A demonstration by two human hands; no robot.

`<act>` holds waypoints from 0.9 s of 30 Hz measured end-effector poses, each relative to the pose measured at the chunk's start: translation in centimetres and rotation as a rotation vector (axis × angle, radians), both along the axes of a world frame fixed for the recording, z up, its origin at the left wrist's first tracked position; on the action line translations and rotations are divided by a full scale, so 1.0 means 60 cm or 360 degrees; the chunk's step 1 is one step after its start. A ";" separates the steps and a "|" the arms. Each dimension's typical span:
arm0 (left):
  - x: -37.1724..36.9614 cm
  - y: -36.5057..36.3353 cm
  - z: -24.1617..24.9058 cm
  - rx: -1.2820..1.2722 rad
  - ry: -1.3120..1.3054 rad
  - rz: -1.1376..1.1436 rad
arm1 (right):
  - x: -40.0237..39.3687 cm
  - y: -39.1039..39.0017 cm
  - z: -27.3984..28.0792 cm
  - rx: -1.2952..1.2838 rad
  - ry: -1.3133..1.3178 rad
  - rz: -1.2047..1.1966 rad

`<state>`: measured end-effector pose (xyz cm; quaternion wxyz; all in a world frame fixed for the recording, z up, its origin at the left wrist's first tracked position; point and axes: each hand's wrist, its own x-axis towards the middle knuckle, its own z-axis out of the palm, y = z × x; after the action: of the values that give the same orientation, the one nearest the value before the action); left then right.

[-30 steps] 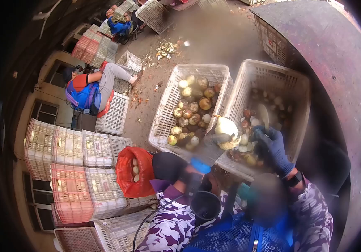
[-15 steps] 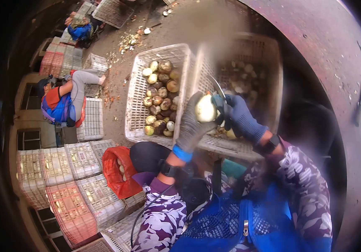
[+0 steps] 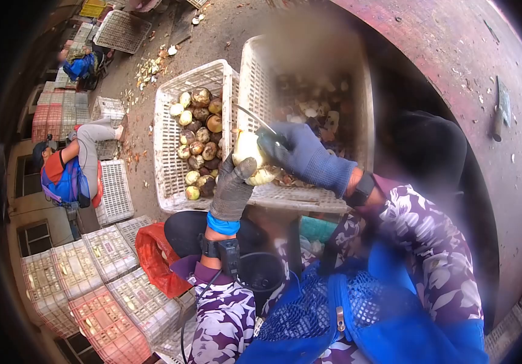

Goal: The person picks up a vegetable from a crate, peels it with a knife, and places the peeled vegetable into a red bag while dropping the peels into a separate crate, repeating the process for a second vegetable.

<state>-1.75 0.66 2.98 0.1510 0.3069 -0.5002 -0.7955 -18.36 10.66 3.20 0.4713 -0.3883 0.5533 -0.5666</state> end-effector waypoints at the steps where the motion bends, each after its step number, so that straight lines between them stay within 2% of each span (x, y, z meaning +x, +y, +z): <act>1: 0.002 -0.001 -0.002 0.0085 -0.0011 0.0009 | -0.005 -0.001 -0.007 -0.0059 0.0196 0.0061; 2: 0.001 0.000 -0.002 -0.0135 -0.0116 0.0026 | -0.007 0.000 -0.012 -0.0116 0.0393 0.0121; 5: -0.004 0.004 0.002 -0.0682 -0.0369 0.0060 | -0.001 0.000 -0.014 -0.0290 0.1618 -0.0093; 7: -0.009 0.011 0.011 -0.0891 -0.0452 0.0051 | 0.002 -0.002 -0.021 -0.0240 0.1614 0.0030; 11: -0.010 0.015 0.000 -0.0901 -0.0369 0.0042 | 0.000 -0.002 -0.026 -0.0153 0.1653 0.0158; 19: -0.012 0.027 0.003 -0.1258 -0.0364 0.0066 | -0.002 0.000 -0.036 -0.0177 0.1765 0.0177; 23: -0.004 0.028 -0.009 -0.1133 -0.0226 0.0061 | -0.011 0.006 -0.019 -0.0079 0.1791 0.0272; 26: -0.004 0.036 0.001 -0.1022 -0.0226 0.0063 | -0.014 0.009 -0.033 -0.0254 0.1799 0.0186; 27: -0.003 0.037 0.005 -0.1021 -0.0258 0.0050 | -0.017 0.010 -0.035 -0.0193 0.1826 0.0171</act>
<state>-1.94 2.90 3.30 0.2120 0.3136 -0.7309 -0.5680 -19.37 11.28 1.09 0.1009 -0.6871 0.6663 -0.2715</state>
